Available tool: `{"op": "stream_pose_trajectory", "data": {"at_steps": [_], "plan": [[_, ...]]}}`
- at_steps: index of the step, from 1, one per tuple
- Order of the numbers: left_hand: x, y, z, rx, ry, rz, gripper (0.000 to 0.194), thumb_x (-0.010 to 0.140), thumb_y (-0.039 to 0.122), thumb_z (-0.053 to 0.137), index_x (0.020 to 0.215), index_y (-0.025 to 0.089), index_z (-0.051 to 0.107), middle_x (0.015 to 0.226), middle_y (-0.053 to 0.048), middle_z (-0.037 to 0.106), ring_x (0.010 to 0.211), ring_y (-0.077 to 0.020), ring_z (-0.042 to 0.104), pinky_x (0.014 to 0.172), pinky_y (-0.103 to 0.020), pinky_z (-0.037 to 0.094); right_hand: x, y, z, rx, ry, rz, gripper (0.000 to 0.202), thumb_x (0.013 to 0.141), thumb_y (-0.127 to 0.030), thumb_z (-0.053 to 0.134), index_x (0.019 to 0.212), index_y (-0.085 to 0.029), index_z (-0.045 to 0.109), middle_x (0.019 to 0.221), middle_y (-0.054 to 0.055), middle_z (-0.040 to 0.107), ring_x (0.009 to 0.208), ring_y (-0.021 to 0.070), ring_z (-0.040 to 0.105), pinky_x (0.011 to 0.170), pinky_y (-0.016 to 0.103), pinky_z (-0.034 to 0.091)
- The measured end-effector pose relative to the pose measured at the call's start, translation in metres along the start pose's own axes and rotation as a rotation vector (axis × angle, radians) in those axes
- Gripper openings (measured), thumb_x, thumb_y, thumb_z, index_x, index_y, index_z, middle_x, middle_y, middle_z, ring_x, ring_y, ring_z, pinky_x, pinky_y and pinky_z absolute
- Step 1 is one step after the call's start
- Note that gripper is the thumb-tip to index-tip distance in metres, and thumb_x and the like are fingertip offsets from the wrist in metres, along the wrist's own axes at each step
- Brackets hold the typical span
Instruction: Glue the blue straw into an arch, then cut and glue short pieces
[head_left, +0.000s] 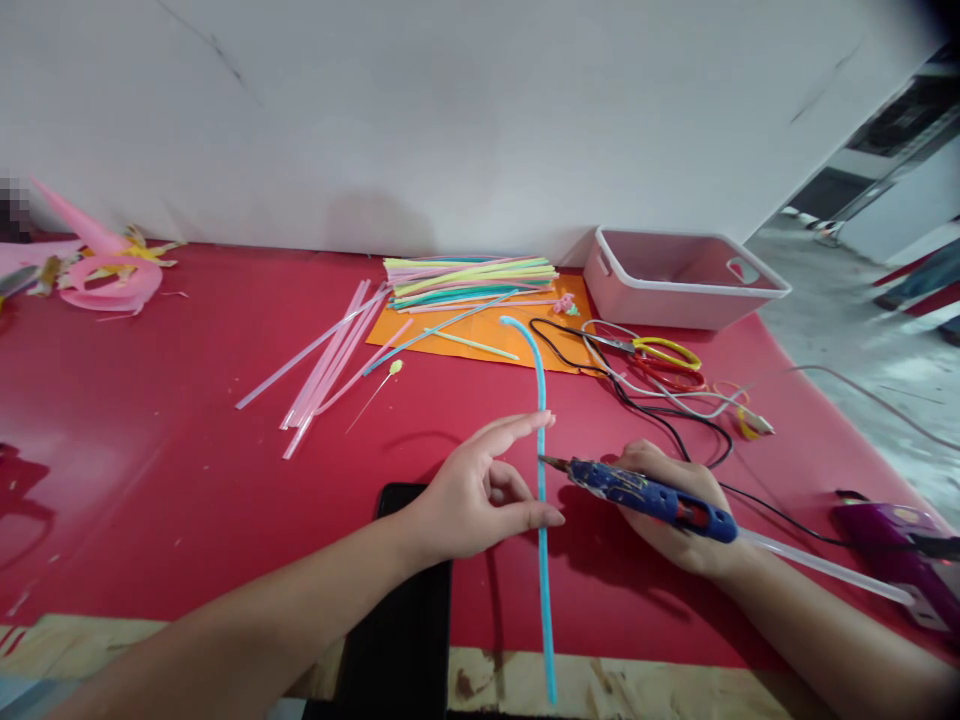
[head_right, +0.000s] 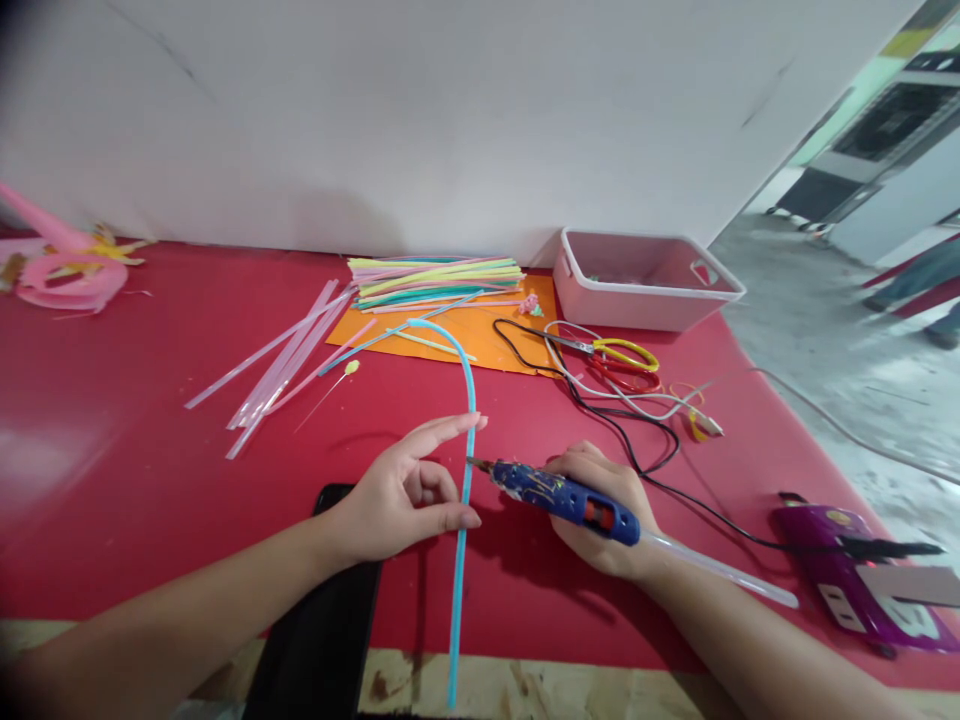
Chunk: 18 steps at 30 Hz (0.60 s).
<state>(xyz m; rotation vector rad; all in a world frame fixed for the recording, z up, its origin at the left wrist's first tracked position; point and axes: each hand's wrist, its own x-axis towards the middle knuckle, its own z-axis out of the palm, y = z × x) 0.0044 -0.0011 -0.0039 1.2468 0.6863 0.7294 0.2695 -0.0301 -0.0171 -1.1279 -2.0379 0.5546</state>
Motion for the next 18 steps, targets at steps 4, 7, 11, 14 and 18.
{"op": "stream_pose_trajectory", "data": {"at_steps": [4, 7, 11, 14, 18], "plan": [[-0.0004, 0.0000, 0.0005, 0.013, 0.001, 0.005, 0.086, 0.073, 0.021, 0.087, 0.148, 0.030, 0.047, 0.155, -0.018, 0.044, 0.064, -0.0017, 0.062, 0.055, -0.017, 0.049, -0.0009, 0.0035, -0.0010, 0.017, -0.061, -0.073, 0.014, 0.081, -0.020, 0.060, 0.094, -0.024, 0.064, 0.075, 0.004, 0.068, 0.064, 0.0196, 0.059, 0.062, 0.034, 0.049], [-0.0007, 0.0004, 0.0006, 0.036, 0.003, 0.026, 0.085, 0.073, 0.022, 0.087, 0.147, 0.031, 0.048, 0.158, -0.018, 0.039, 0.065, -0.0023, 0.063, 0.058, -0.018, 0.052, 0.0002, 0.0032, -0.0017, 0.030, -0.111, -0.134, 0.013, 0.079, -0.019, 0.059, 0.090, -0.023, 0.064, 0.075, 0.004, 0.070, 0.060, 0.0193, 0.056, 0.065, 0.038, 0.048], [-0.0014, 0.0000, 0.0000, 0.108, -0.009, 0.057, 0.083, 0.073, 0.025, 0.086, 0.147, 0.032, 0.049, 0.160, -0.017, 0.035, 0.066, -0.0030, 0.065, 0.057, -0.019, 0.052, -0.0012, 0.0038, -0.0009, -0.023, -0.065, -0.067, 0.017, 0.080, -0.016, 0.059, 0.093, -0.025, 0.064, 0.077, 0.004, 0.070, 0.068, 0.0208, 0.060, 0.066, 0.036, 0.049], [-0.0018, -0.0009, -0.0004, 0.158, -0.009, 0.063, 0.083, 0.074, 0.026, 0.086, 0.148, 0.032, 0.048, 0.161, -0.017, 0.034, 0.065, -0.0023, 0.065, 0.058, -0.019, 0.052, -0.0018, 0.0060, -0.0016, -0.047, -0.047, -0.078, 0.021, 0.080, -0.016, 0.060, 0.098, -0.026, 0.062, 0.078, 0.004, 0.070, 0.069, 0.0207, 0.061, 0.069, 0.038, 0.050], [-0.0020, -0.0014, 0.0000, 0.180, -0.012, 0.072, 0.084, 0.074, 0.025, 0.085, 0.148, 0.032, 0.047, 0.159, -0.016, 0.036, 0.066, -0.0013, 0.064, 0.059, -0.018, 0.052, 0.0002, 0.0070, -0.0026, -0.047, -0.118, -0.235, 0.021, 0.078, -0.017, 0.060, 0.098, -0.024, 0.060, 0.081, 0.003, 0.071, 0.063, 0.0186, 0.059, 0.071, 0.040, 0.046]]}}
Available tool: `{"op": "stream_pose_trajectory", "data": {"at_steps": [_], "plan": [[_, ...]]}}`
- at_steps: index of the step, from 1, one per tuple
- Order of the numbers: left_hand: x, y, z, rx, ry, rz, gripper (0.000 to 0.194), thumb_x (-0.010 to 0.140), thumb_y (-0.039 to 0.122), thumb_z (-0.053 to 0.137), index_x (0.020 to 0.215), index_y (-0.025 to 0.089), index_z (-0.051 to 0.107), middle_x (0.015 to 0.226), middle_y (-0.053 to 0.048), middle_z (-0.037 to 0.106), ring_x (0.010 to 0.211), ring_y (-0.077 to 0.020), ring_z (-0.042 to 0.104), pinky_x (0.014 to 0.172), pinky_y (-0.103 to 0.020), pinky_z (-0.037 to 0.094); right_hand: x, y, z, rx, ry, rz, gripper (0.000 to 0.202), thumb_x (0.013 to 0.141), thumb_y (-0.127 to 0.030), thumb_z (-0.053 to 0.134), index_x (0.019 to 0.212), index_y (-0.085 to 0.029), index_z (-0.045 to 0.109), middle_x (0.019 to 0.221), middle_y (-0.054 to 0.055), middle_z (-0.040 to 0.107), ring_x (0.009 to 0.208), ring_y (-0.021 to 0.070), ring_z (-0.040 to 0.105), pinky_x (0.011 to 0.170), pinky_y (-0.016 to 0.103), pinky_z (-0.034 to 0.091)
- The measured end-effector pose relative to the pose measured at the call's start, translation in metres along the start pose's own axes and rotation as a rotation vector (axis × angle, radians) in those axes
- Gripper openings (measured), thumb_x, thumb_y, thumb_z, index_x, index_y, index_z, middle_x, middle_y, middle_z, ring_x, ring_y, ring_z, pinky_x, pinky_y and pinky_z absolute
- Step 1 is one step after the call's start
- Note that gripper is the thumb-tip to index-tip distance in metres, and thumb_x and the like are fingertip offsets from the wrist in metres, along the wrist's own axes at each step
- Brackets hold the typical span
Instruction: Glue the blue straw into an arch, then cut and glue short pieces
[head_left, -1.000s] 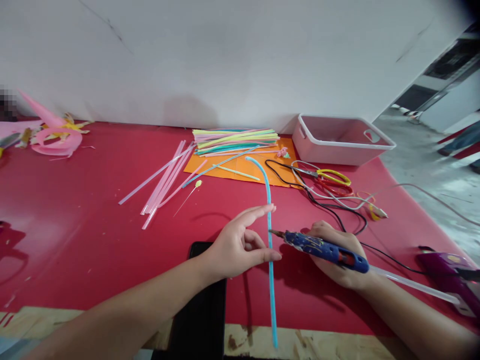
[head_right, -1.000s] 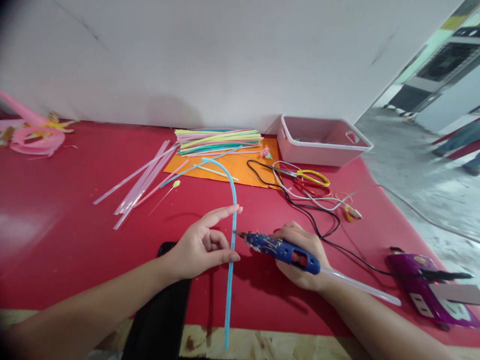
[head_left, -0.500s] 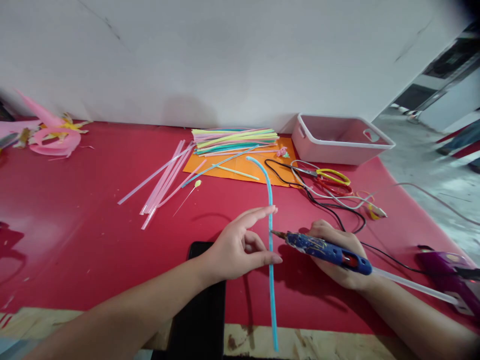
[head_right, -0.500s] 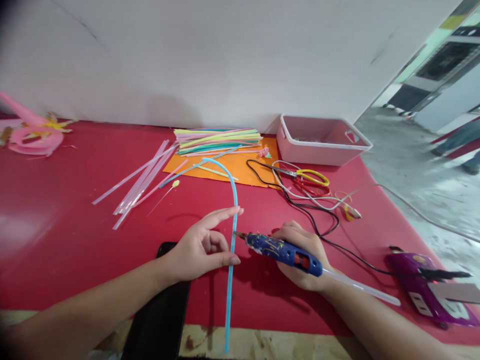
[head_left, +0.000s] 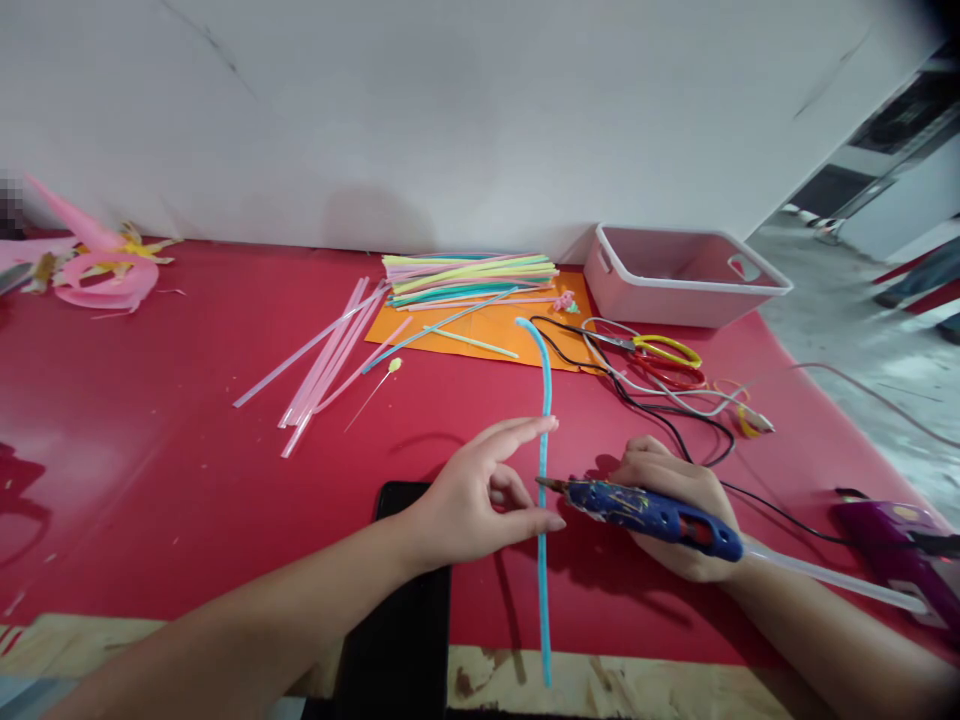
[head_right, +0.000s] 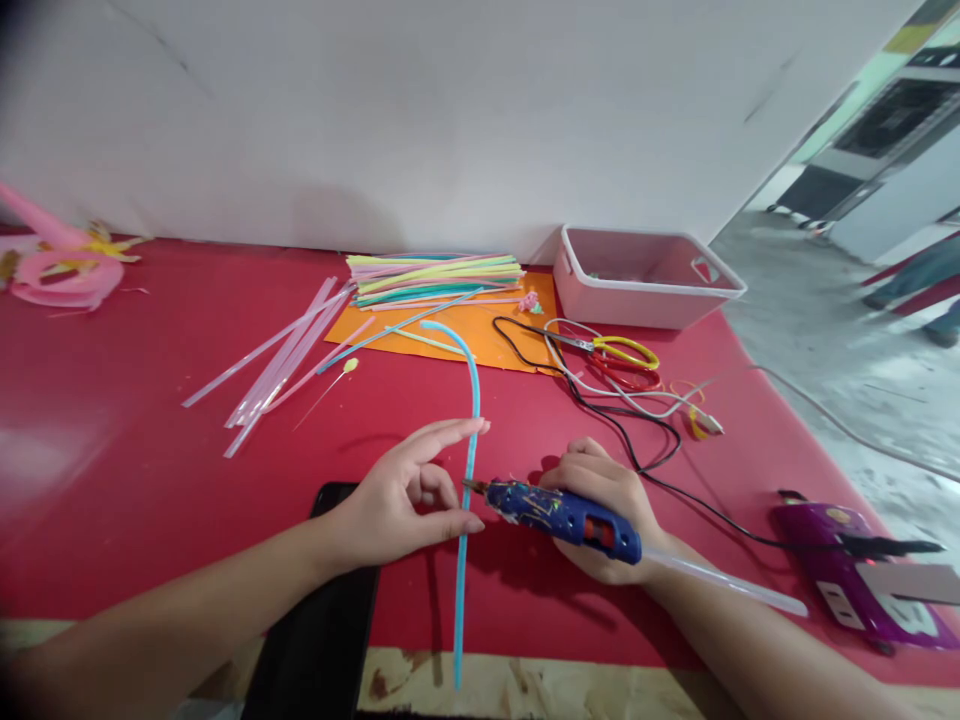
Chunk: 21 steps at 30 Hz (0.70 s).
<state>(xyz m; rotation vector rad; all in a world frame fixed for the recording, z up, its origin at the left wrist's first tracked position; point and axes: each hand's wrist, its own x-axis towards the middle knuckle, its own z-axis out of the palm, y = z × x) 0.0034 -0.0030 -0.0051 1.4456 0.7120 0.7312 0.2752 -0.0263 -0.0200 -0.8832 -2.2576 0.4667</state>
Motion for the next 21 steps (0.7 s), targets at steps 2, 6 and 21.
{"op": "stream_pose_trajectory", "data": {"at_steps": [2, 6, 21], "plan": [[0.0000, 0.0003, 0.0002, 0.015, 0.001, 0.001, 0.083, 0.075, 0.023, 0.084, 0.148, 0.031, 0.047, 0.159, -0.016, 0.036, 0.066, -0.0014, 0.064, 0.059, -0.018, 0.052, 0.0004, -0.0010, 0.0007, -0.022, 0.010, -0.004, 0.021, 0.079, -0.017, 0.059, 0.098, -0.024, 0.060, 0.080, 0.003, 0.071, 0.062, 0.0183, 0.059, 0.072, 0.041, 0.045], [0.0001, 0.0006, 0.0004, 0.046, 0.019, -0.005, 0.082, 0.076, 0.024, 0.083, 0.148, 0.031, 0.046, 0.159, -0.017, 0.035, 0.067, -0.0028, 0.066, 0.060, -0.019, 0.052, -0.0004, -0.0047, 0.0026, -0.052, 0.094, 0.111, 0.021, 0.080, -0.019, 0.061, 0.100, -0.025, 0.061, 0.079, 0.003, 0.071, 0.065, 0.0198, 0.062, 0.076, 0.042, 0.046], [-0.0006, 0.0003, 0.0005, 0.051, 0.022, -0.002, 0.084, 0.076, 0.024, 0.083, 0.149, 0.033, 0.045, 0.160, -0.015, 0.032, 0.066, -0.0007, 0.064, 0.059, -0.017, 0.051, -0.0023, 0.0006, 0.0022, -0.007, 0.082, 0.089, 0.020, 0.080, -0.017, 0.061, 0.099, -0.024, 0.061, 0.080, 0.004, 0.070, 0.066, 0.0205, 0.062, 0.071, 0.039, 0.047]]}}
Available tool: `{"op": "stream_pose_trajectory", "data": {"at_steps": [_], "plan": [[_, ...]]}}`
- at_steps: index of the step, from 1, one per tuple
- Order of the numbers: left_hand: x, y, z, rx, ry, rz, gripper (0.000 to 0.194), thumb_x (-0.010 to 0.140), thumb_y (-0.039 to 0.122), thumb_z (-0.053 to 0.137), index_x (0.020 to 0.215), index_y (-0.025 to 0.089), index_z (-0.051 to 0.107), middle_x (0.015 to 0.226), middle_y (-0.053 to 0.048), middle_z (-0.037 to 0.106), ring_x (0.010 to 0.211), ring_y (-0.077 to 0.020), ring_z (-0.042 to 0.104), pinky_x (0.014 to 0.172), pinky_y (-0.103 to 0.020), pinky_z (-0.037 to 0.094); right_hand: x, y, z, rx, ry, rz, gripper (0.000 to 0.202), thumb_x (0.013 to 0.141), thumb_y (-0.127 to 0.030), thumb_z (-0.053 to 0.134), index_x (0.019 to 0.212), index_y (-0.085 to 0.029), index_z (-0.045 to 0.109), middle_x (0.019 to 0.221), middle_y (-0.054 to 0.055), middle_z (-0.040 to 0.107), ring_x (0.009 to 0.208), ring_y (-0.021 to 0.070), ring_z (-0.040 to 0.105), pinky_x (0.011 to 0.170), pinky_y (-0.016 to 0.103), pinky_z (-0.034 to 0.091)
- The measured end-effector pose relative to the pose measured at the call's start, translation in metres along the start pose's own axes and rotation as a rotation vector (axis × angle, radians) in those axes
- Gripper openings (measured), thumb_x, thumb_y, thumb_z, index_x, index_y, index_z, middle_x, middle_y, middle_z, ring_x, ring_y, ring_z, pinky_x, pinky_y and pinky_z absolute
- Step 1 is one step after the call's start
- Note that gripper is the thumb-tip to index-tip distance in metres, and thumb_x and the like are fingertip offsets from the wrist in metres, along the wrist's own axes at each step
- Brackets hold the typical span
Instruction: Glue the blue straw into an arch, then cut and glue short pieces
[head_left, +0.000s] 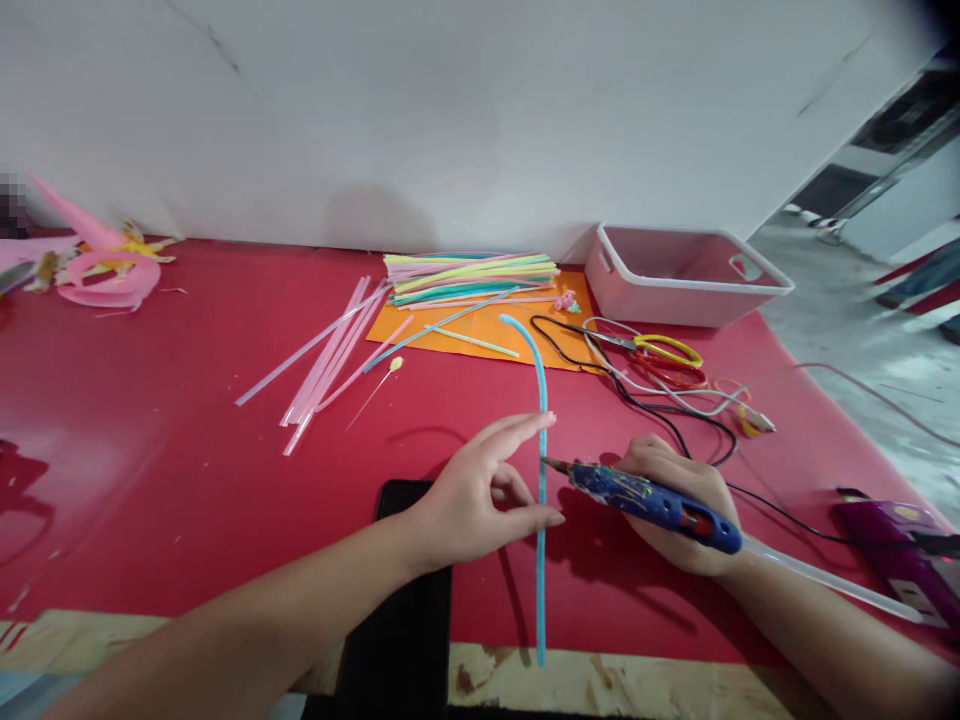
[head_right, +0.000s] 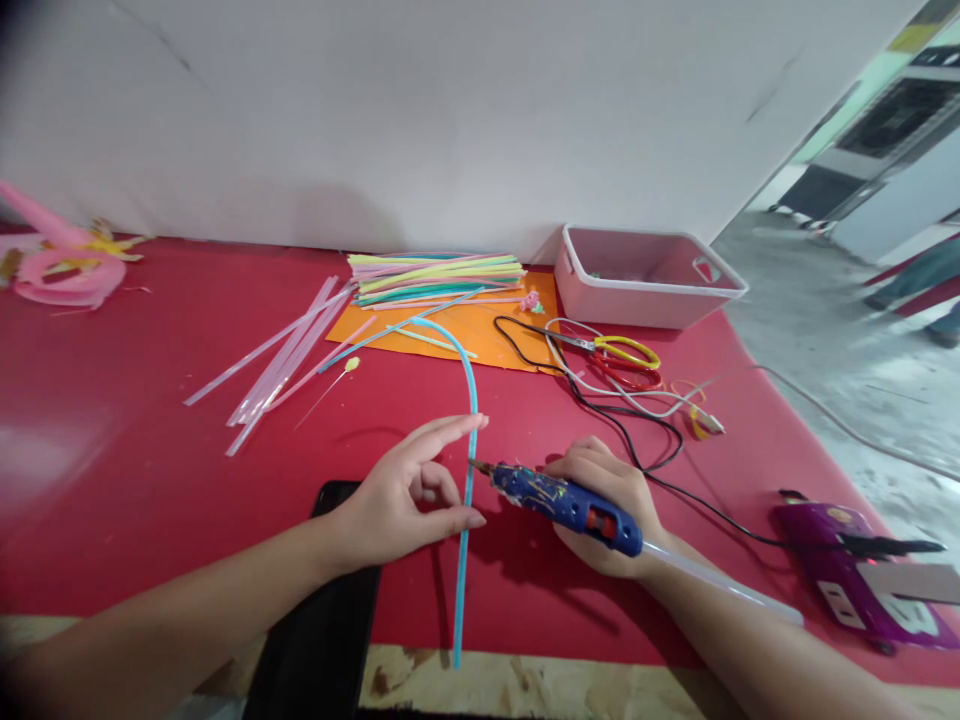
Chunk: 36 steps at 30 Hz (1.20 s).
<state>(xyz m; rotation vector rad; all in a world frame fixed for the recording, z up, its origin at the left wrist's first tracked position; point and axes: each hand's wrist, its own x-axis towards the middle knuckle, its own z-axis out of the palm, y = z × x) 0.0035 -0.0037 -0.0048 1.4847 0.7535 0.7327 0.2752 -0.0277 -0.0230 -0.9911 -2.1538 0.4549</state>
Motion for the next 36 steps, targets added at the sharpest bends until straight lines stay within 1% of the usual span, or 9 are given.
{"op": "stream_pose_trajectory", "data": {"at_steps": [4, 9, 13, 17, 24, 29, 32, 36], "plan": [[0.000, 0.001, 0.000, -0.050, -0.015, 0.011, 0.085, 0.075, 0.024, 0.084, 0.150, 0.032, 0.045, 0.160, -0.016, 0.032, 0.066, -0.0007, 0.064, 0.060, -0.017, 0.054, 0.003, -0.001, -0.003, 0.047, -0.084, -0.108, 0.023, 0.078, -0.015, 0.057, 0.098, -0.023, 0.063, 0.081, 0.005, 0.071, 0.062, 0.0195, 0.058, 0.071, 0.041, 0.045], [-0.001, 0.002, 0.001, -0.113, -0.048, 0.012, 0.087, 0.074, 0.023, 0.086, 0.150, 0.033, 0.045, 0.163, -0.017, 0.029, 0.065, -0.0003, 0.064, 0.060, -0.017, 0.056, 0.007, -0.002, -0.006, 0.059, -0.104, -0.124, 0.025, 0.075, -0.015, 0.057, 0.098, -0.022, 0.064, 0.081, 0.005, 0.072, 0.061, 0.0189, 0.057, 0.068, 0.040, 0.047], [-0.001, 0.003, 0.000, -0.108, -0.054, 0.022, 0.088, 0.072, 0.021, 0.087, 0.150, 0.033, 0.046, 0.162, -0.017, 0.030, 0.065, -0.0005, 0.065, 0.062, -0.017, 0.057, 0.007, -0.005, -0.005, 0.057, -0.074, -0.098, 0.025, 0.075, -0.013, 0.056, 0.097, -0.022, 0.065, 0.079, 0.003, 0.072, 0.060, 0.0176, 0.058, 0.069, 0.038, 0.047], [-0.002, 0.002, -0.001, -0.116, -0.070, 0.028, 0.088, 0.072, 0.019, 0.087, 0.149, 0.035, 0.046, 0.162, -0.015, 0.030, 0.067, -0.0007, 0.066, 0.064, -0.017, 0.058, 0.008, -0.007, -0.005, 0.069, -0.063, -0.059, 0.025, 0.075, -0.012, 0.056, 0.096, -0.023, 0.065, 0.078, 0.002, 0.071, 0.060, 0.0173, 0.057, 0.070, 0.038, 0.046], [-0.004, 0.000, 0.000, -0.124, -0.083, 0.045, 0.088, 0.072, 0.018, 0.087, 0.149, 0.035, 0.048, 0.162, -0.016, 0.032, 0.069, -0.0031, 0.068, 0.067, -0.019, 0.060, 0.013, -0.013, -0.007, 0.080, -0.044, -0.008, 0.019, 0.074, -0.012, 0.057, 0.087, -0.023, 0.063, 0.071, 0.001, 0.067, 0.058, 0.0167, 0.053, 0.062, 0.034, 0.044], [-0.004, 0.000, 0.000, -0.141, -0.090, 0.049, 0.086, 0.073, 0.018, 0.086, 0.148, 0.035, 0.048, 0.163, -0.016, 0.031, 0.070, -0.0044, 0.071, 0.067, -0.019, 0.061, 0.009, -0.010, -0.006, 0.122, -0.009, 0.035, 0.012, 0.077, -0.015, 0.059, 0.085, -0.023, 0.062, 0.069, 0.001, 0.065, 0.060, 0.0173, 0.053, 0.063, 0.034, 0.044], [-0.003, 0.000, -0.001, -0.153, -0.089, 0.051, 0.086, 0.072, 0.017, 0.086, 0.148, 0.035, 0.049, 0.163, -0.017, 0.031, 0.069, -0.0040, 0.071, 0.065, -0.018, 0.060, 0.006, -0.006, -0.005, 0.141, -0.002, 0.064, 0.012, 0.078, -0.016, 0.061, 0.087, -0.024, 0.063, 0.071, 0.002, 0.066, 0.062, 0.0188, 0.055, 0.063, 0.035, 0.045], [-0.003, -0.002, -0.001, -0.154, -0.100, 0.056, 0.086, 0.071, 0.016, 0.087, 0.146, 0.037, 0.051, 0.162, -0.015, 0.032, 0.070, -0.0032, 0.071, 0.064, -0.015, 0.058, 0.006, -0.003, -0.004, 0.146, 0.006, 0.057, 0.011, 0.080, -0.017, 0.060, 0.087, -0.024, 0.063, 0.072, 0.003, 0.066, 0.061, 0.0190, 0.055, 0.065, 0.036, 0.045]]}}
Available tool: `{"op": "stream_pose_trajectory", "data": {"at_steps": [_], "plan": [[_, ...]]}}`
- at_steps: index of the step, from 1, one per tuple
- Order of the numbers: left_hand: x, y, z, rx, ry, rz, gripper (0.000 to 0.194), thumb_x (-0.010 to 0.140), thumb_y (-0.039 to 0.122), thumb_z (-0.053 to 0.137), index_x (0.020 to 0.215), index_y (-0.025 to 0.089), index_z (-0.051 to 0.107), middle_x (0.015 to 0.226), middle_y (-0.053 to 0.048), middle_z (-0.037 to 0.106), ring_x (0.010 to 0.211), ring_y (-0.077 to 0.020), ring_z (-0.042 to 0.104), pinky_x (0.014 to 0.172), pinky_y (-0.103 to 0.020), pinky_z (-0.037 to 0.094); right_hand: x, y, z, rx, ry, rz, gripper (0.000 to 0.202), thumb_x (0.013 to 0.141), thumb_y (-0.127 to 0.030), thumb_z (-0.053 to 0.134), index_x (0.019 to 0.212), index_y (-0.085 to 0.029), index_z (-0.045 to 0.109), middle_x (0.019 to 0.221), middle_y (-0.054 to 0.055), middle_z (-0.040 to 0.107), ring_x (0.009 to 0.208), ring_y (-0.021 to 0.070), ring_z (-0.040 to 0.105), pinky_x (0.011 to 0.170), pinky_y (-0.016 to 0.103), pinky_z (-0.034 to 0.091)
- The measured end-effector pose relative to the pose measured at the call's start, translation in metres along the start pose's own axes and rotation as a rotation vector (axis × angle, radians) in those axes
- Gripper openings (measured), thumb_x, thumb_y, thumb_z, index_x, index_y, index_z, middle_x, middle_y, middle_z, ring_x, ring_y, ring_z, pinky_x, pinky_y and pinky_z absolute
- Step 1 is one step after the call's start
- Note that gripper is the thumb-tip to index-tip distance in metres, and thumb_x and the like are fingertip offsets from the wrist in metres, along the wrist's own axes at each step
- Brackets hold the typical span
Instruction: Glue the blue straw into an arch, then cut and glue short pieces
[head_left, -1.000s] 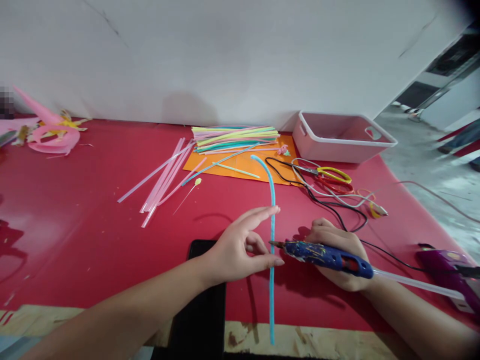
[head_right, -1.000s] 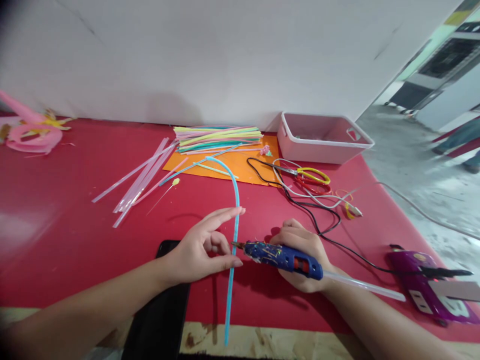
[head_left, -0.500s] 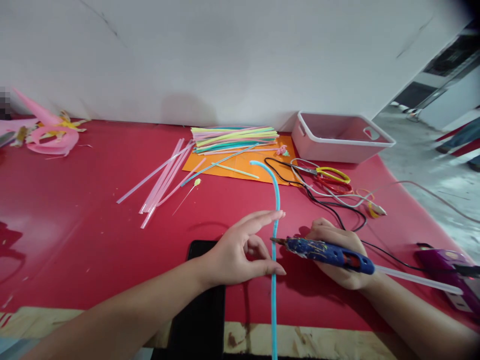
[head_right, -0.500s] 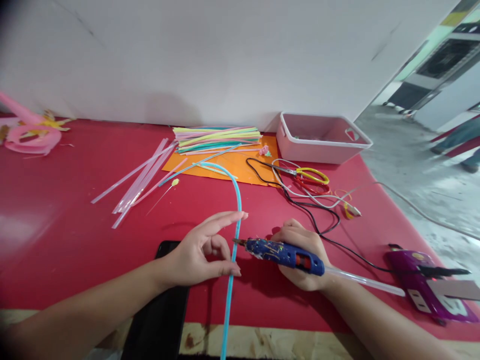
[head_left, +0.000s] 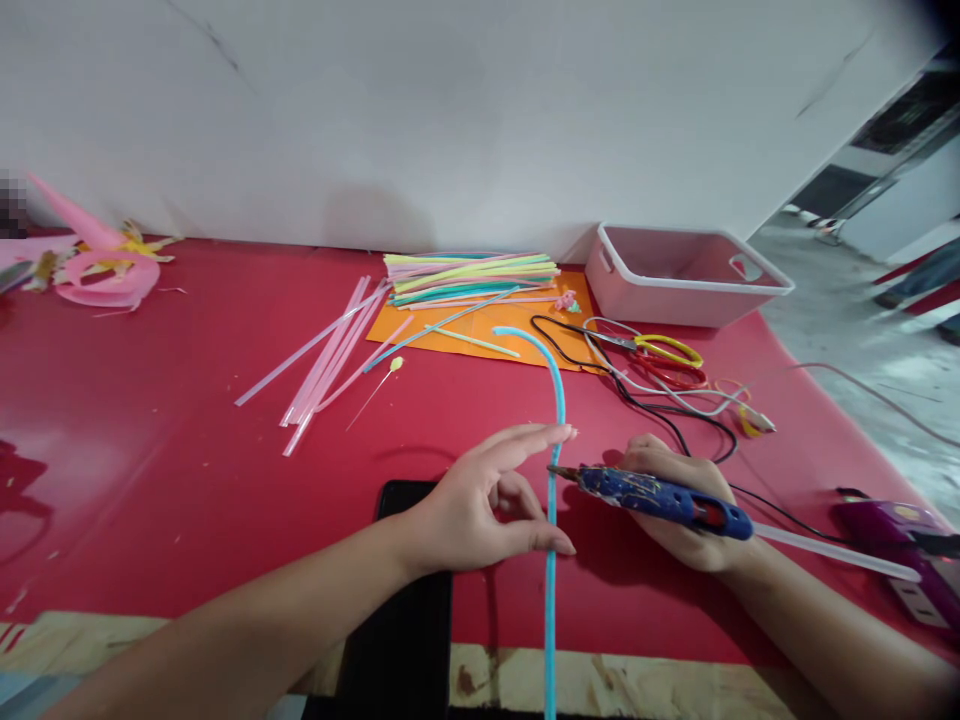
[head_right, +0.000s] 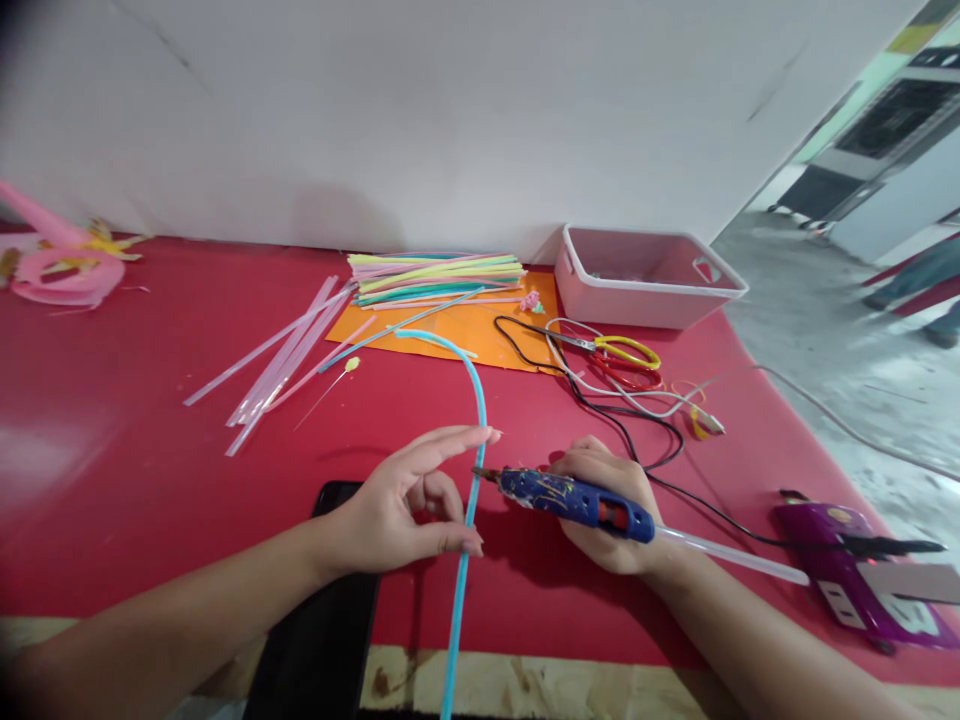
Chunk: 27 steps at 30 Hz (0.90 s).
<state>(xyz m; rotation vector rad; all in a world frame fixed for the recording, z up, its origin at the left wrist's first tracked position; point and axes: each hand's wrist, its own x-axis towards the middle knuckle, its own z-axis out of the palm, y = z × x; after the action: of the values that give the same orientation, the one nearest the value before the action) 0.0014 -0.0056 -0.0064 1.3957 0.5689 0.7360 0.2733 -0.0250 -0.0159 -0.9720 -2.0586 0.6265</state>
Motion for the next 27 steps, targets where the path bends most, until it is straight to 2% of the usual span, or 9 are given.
{"op": "stream_pose_trajectory", "data": {"at_steps": [7, 11, 20, 27], "plan": [[-0.0003, 0.0021, -0.0004, 0.026, 0.005, -0.002, 0.084, 0.074, 0.019, 0.086, 0.148, 0.033, 0.050, 0.160, -0.018, 0.034, 0.070, -0.0069, 0.072, 0.065, -0.021, 0.060, -0.0039, 0.0033, 0.0003, -0.034, 0.019, 0.012, 0.015, 0.080, -0.017, 0.060, 0.092, -0.023, 0.065, 0.076, 0.005, 0.069, 0.065, 0.0197, 0.058, 0.065, 0.035, 0.048], [-0.0003, 0.0032, -0.0013, 0.049, -0.001, -0.008, 0.083, 0.075, 0.021, 0.085, 0.148, 0.033, 0.049, 0.160, -0.019, 0.035, 0.071, -0.0088, 0.074, 0.063, -0.021, 0.059, -0.0055, 0.0029, 0.0004, -0.046, 0.033, 0.057, 0.008, 0.081, -0.020, 0.061, 0.087, -0.023, 0.065, 0.074, 0.006, 0.069, 0.065, 0.0212, 0.059, 0.060, 0.035, 0.048], [-0.0006, 0.0017, -0.0005, 0.039, 0.017, -0.009, 0.084, 0.072, 0.024, 0.088, 0.147, 0.035, 0.051, 0.160, -0.017, 0.037, 0.070, -0.0064, 0.072, 0.063, -0.019, 0.057, -0.0048, 0.0020, -0.0003, -0.032, 0.023, 0.069, 0.007, 0.086, -0.020, 0.060, 0.090, -0.023, 0.065, 0.073, 0.005, 0.066, 0.064, 0.0198, 0.057, 0.059, 0.035, 0.047], [0.0001, 0.0025, -0.0006, 0.047, 0.012, -0.020, 0.083, 0.073, 0.026, 0.087, 0.147, 0.033, 0.050, 0.160, -0.019, 0.035, 0.072, -0.0082, 0.073, 0.062, -0.020, 0.056, -0.0055, 0.0031, -0.0002, -0.030, 0.058, 0.086, 0.005, 0.087, -0.024, 0.060, 0.084, -0.023, 0.064, 0.071, 0.005, 0.063, 0.064, 0.0205, 0.059, 0.057, 0.035, 0.048]]}}
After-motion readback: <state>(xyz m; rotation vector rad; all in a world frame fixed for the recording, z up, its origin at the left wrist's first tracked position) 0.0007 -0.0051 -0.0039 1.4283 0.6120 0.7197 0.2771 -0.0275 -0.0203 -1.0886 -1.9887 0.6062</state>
